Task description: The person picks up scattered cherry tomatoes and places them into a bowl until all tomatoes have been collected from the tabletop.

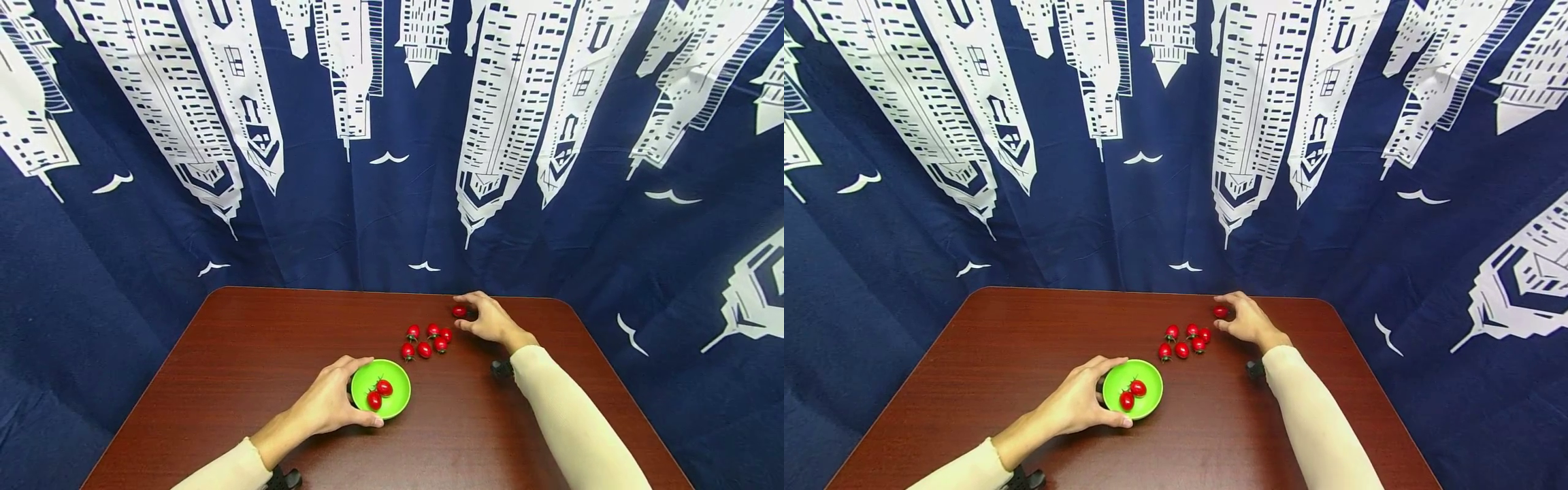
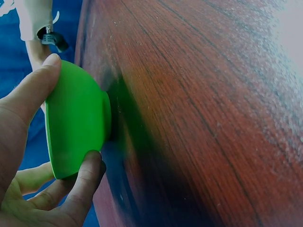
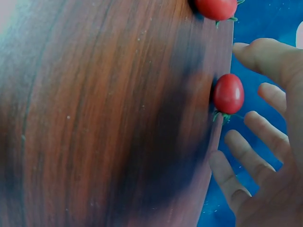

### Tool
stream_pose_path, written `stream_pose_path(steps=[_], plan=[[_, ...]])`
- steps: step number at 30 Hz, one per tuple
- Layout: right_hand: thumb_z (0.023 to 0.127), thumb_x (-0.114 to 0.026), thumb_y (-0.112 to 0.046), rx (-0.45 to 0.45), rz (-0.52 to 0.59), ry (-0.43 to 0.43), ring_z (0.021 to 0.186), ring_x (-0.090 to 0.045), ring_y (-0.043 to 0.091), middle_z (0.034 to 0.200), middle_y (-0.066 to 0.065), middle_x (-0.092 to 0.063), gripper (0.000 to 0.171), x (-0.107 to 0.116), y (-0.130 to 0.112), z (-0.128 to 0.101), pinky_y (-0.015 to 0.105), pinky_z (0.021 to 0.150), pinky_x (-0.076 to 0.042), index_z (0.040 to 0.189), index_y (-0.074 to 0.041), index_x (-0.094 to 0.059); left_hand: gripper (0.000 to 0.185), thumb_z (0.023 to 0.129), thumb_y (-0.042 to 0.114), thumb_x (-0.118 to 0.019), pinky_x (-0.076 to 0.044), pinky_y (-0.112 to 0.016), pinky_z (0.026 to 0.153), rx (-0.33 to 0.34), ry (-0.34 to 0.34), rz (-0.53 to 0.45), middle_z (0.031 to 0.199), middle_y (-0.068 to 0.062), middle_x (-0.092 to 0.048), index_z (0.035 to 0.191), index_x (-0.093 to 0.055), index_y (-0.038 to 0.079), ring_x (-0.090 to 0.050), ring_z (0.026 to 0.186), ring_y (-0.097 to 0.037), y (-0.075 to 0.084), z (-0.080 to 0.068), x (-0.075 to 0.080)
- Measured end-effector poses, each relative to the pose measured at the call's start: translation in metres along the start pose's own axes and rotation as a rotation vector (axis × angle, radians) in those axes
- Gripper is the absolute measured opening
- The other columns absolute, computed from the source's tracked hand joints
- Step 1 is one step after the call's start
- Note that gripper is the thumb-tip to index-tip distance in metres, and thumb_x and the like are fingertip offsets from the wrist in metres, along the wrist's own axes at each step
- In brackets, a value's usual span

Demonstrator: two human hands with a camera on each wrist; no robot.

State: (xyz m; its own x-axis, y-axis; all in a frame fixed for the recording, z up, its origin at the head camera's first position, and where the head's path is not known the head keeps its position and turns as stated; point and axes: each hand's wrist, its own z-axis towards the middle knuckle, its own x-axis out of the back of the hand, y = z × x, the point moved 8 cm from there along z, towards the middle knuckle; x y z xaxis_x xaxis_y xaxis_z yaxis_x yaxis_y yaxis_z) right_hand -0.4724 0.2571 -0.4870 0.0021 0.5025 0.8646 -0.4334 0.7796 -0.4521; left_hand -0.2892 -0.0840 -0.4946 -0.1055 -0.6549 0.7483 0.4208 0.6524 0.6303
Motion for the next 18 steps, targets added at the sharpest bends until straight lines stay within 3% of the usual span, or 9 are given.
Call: stream_pose_path(steps=[10,18], plan=[[0.101,-0.092,-0.022,-0.037,0.055,-0.036,0.142,-0.068,0.055,0.161,0.028,-0.067,0.068,-0.008,0.009,-0.001,0.070,0.125,-0.053,0.160,-0.001,-0.066,0.111,0.067,0.050,-0.115,-0.064,-0.044,0.109,0.010,-0.006,-0.007,0.135,-0.004,-0.077,0.159,-0.069,0.008,-0.073,0.124,-0.026,0.000,0.000,0.000],[0.099,-0.093,-0.018,-0.022,0.069,-0.036,0.141,-0.070,0.052,0.154,0.025,-0.072,0.063,-0.012,0.013,-0.001,0.069,0.125,-0.053,0.156,-0.004,-0.071,0.109,0.066,0.050,-0.115,-0.064,-0.042,0.108,0.014,0.001,0.002,0.132,-0.002,-0.077,0.157,-0.070,0.010,-0.073,0.122,-0.024,0.000,0.000,0.000]])
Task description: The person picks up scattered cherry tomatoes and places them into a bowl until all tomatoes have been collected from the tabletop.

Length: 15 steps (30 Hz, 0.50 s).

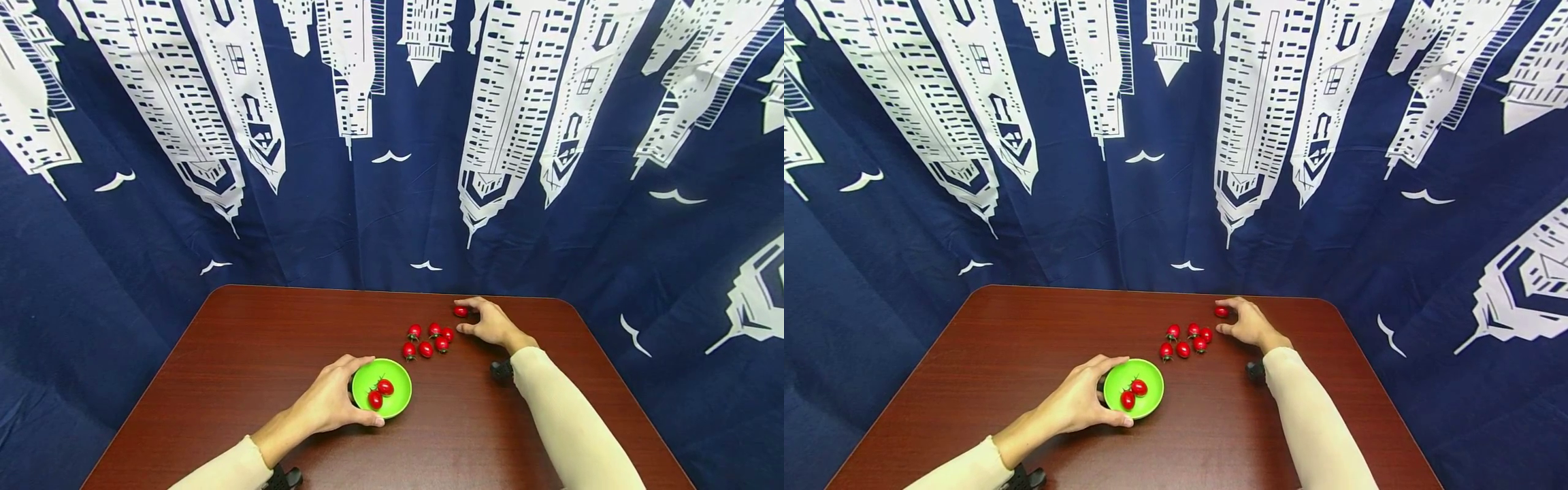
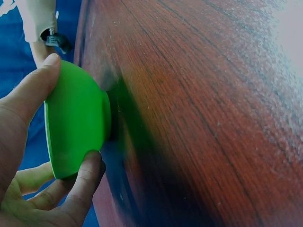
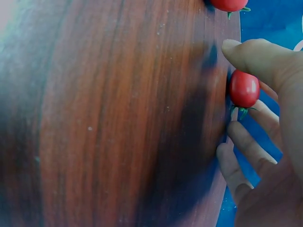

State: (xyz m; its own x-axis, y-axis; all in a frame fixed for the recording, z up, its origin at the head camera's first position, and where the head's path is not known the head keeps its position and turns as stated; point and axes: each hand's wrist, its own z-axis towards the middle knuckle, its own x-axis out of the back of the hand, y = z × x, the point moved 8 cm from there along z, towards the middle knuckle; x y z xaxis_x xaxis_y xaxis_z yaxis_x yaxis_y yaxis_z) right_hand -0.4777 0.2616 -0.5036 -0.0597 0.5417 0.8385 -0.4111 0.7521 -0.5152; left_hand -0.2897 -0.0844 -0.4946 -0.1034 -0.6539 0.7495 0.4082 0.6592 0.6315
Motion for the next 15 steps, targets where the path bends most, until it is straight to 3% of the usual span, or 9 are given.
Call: stream_pose_path(steps=[7,12,15], plan=[[0.097,-0.094,-0.010,-0.007,0.025,0.027,0.120,-0.078,0.039,0.143,0.021,-0.078,0.054,0.000,0.004,-0.002,0.057,0.109,-0.064,0.148,-0.005,-0.078,0.111,0.067,0.051,-0.115,-0.064,-0.044,0.110,-0.015,-0.003,-0.001,0.135,-0.004,-0.077,0.159,-0.069,0.006,-0.074,0.125,-0.026,0.000,0.001,-0.001],[0.097,-0.092,-0.005,-0.056,0.056,0.046,0.102,-0.078,0.024,0.128,0.016,-0.082,0.042,0.002,0.011,-0.002,0.030,0.089,-0.061,0.138,-0.008,-0.083,0.112,0.067,0.051,-0.114,-0.064,-0.045,0.110,-0.015,-0.007,0.004,0.135,-0.004,-0.077,0.159,-0.068,0.006,-0.074,0.124,-0.027,-0.001,0.002,-0.001],[0.099,-0.090,-0.003,-0.095,0.078,0.047,0.097,-0.077,0.018,0.123,0.014,-0.083,0.037,0.002,0.015,-0.002,0.021,0.082,-0.057,0.135,-0.009,-0.085,0.112,0.068,0.052,-0.114,-0.064,-0.044,0.110,-0.016,-0.010,0.005,0.135,-0.004,-0.077,0.159,-0.068,0.006,-0.074,0.124,-0.027,-0.001,0.001,-0.001]])
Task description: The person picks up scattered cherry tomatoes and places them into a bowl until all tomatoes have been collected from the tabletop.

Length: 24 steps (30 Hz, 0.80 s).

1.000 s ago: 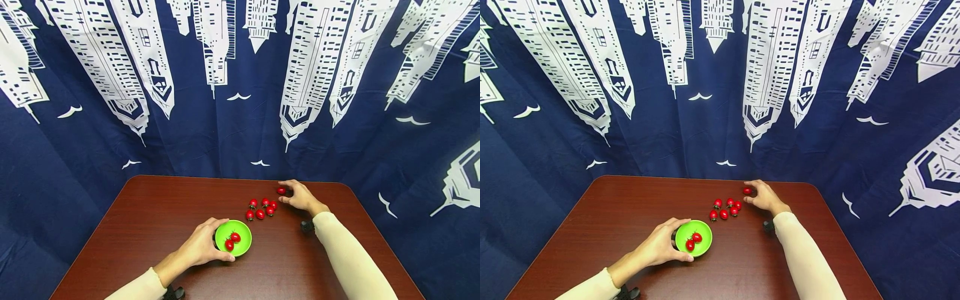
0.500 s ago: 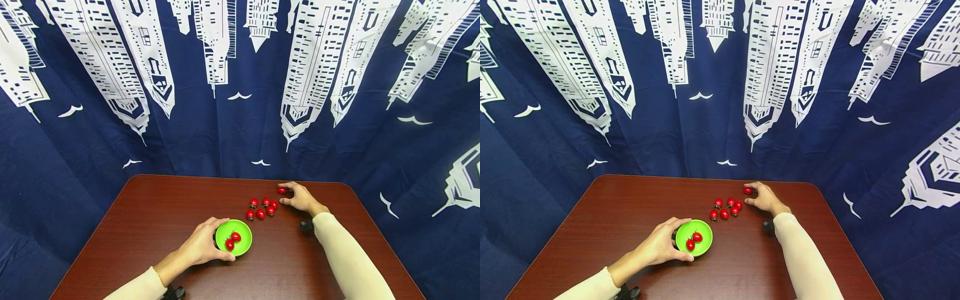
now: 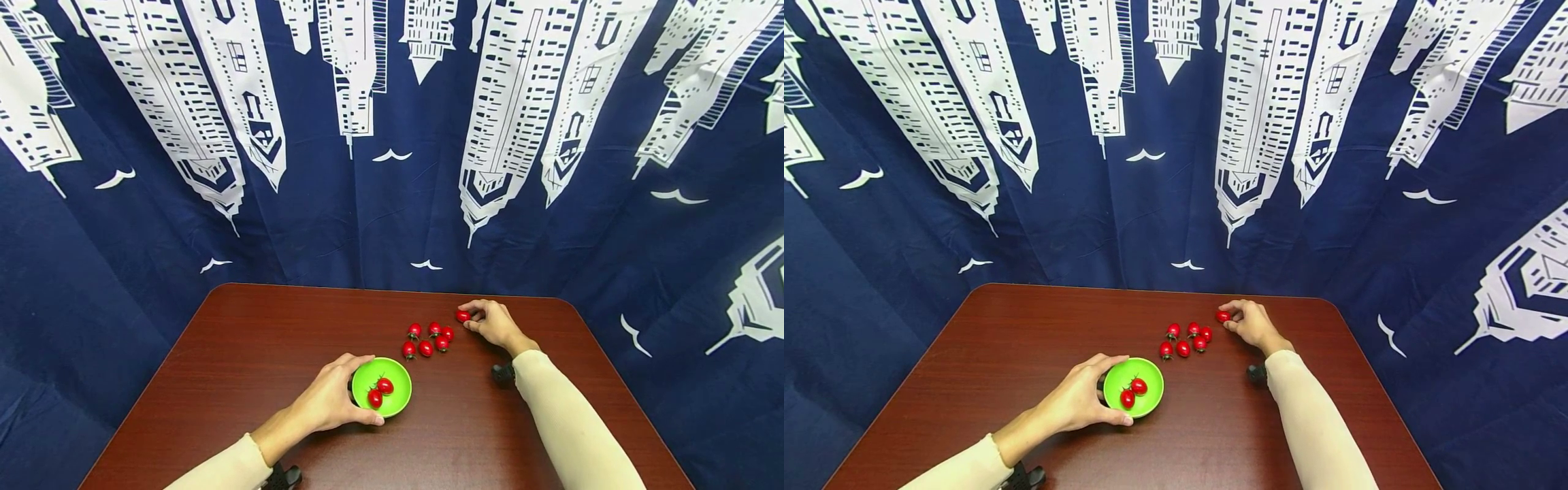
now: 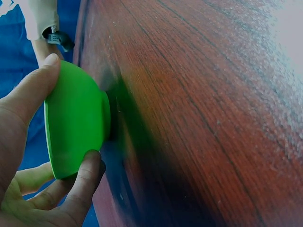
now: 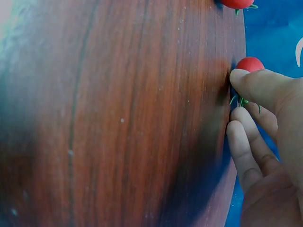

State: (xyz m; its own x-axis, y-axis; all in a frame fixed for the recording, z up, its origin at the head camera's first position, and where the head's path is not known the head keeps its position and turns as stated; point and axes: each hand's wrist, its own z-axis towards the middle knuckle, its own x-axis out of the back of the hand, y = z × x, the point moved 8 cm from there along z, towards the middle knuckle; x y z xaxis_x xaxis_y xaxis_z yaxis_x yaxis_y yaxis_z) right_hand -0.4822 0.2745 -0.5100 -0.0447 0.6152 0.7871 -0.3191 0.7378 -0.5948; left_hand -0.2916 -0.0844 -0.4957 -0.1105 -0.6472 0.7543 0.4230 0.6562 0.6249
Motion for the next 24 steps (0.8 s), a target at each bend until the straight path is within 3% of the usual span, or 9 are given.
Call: stream_pose_path(steps=[14,24], plan=[[0.100,-0.088,-0.002,-0.024,0.038,0.021,0.095,-0.079,0.020,0.123,0.017,-0.084,0.035,0.0007,-0.0005,-0.0025,0.017,0.079,-0.058,0.134,-0.005,-0.084,0.110,0.067,0.051,-0.114,-0.063,-0.046,0.110,0.020,0.002,0.000,0.135,-0.002,-0.077,0.159,-0.069,0.010,-0.073,0.125,-0.027,0.0019,-0.0016,0.0006],[0.100,-0.089,-0.003,-0.001,0.043,0.049,0.096,-0.081,0.022,0.121,0.017,-0.085,0.035,0.0042,-0.0062,-0.0058,0.016,0.079,-0.059,0.134,-0.005,-0.084,0.111,0.067,0.051,-0.115,-0.063,-0.044,0.109,0.000,0.012,0.003,0.135,-0.003,-0.078,0.158,-0.069,0.008,-0.073,0.124,-0.027,0.0016,-0.0014,0.0017]])
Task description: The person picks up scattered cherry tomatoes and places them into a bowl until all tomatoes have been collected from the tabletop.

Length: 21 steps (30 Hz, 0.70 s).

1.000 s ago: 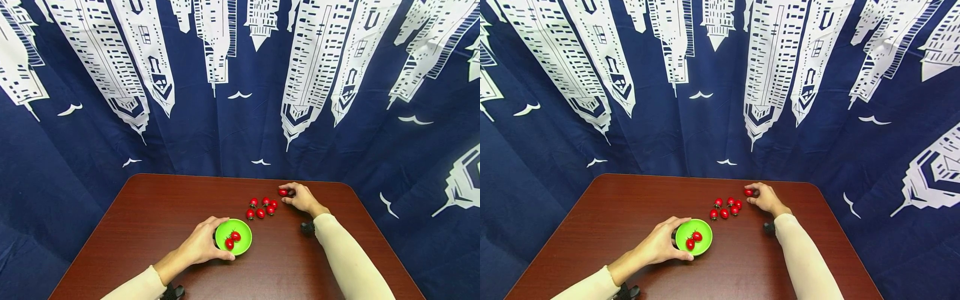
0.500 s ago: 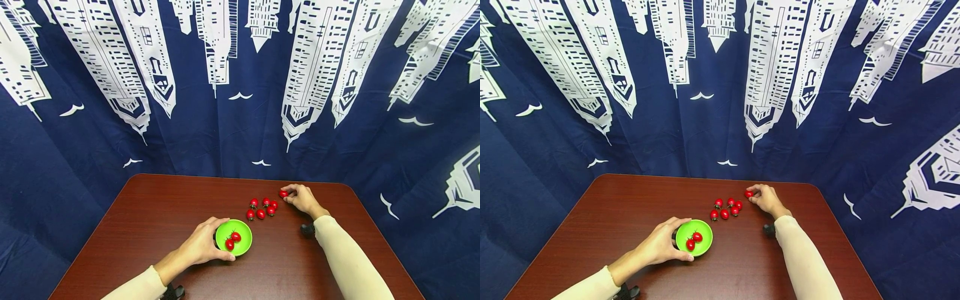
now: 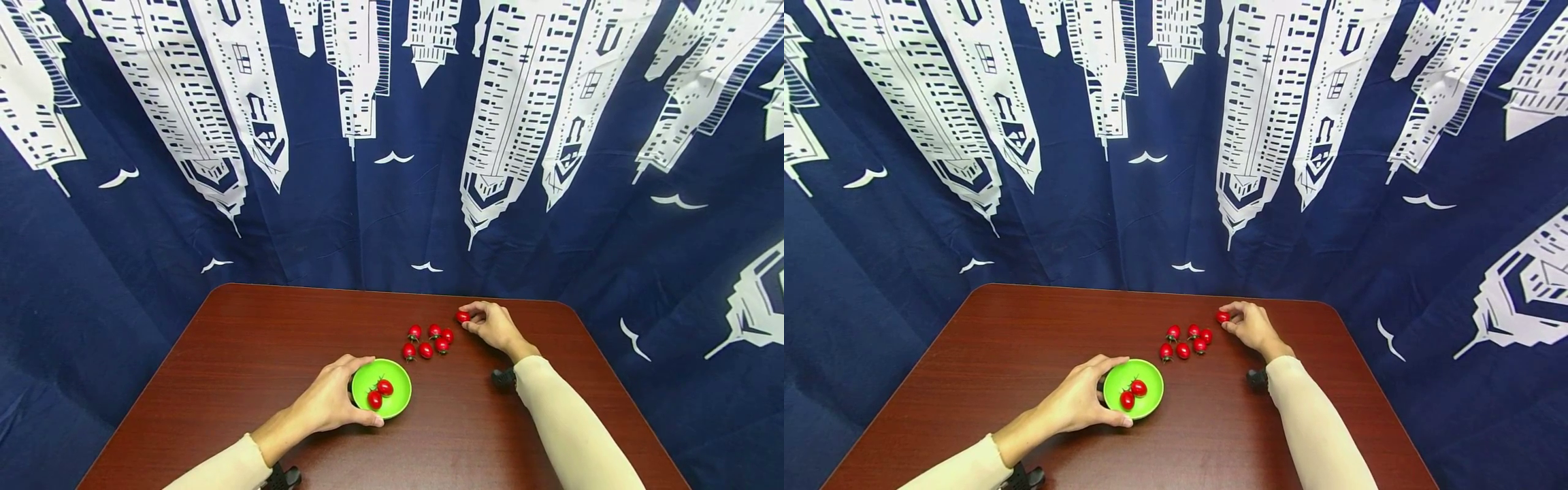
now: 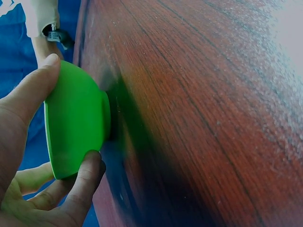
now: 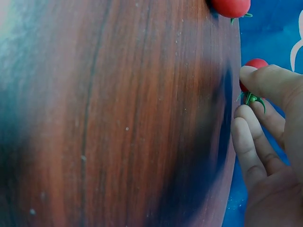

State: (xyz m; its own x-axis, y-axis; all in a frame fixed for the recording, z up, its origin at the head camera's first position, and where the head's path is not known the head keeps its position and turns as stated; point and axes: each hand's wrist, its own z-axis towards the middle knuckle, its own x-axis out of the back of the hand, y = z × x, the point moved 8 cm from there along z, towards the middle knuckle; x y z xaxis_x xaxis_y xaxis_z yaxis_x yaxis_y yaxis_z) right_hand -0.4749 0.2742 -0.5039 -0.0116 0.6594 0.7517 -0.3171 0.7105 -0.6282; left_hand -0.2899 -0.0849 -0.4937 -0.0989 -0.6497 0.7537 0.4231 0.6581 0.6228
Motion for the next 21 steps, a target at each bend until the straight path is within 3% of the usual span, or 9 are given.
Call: stream_pose_path(steps=[10,21], plan=[[0.099,-0.089,-0.003,0.039,0.005,0.022,0.096,-0.082,0.021,0.118,0.017,-0.086,0.034,0.003,-0.010,-0.003,0.014,0.082,-0.060,0.132,-0.003,-0.084,0.109,0.067,0.050,-0.115,-0.064,-0.042,0.108,-0.006,-0.004,0.002,0.132,-0.002,-0.078,0.157,-0.070,0.009,-0.073,0.122,-0.025,0.000,-0.002,-0.001],[0.097,-0.089,-0.002,0.123,-0.004,0.044,0.100,-0.084,0.027,0.120,0.018,-0.083,0.032,0.011,-0.042,-0.002,0.042,0.094,-0.072,0.129,-0.002,-0.084,0.109,0.066,0.049,-0.115,-0.064,-0.042,0.108,0.003,0.005,-0.002,0.130,-0.002,-0.078,0.158,-0.070,0.009,-0.074,0.120,-0.024,0.001,0.000,0.000]])
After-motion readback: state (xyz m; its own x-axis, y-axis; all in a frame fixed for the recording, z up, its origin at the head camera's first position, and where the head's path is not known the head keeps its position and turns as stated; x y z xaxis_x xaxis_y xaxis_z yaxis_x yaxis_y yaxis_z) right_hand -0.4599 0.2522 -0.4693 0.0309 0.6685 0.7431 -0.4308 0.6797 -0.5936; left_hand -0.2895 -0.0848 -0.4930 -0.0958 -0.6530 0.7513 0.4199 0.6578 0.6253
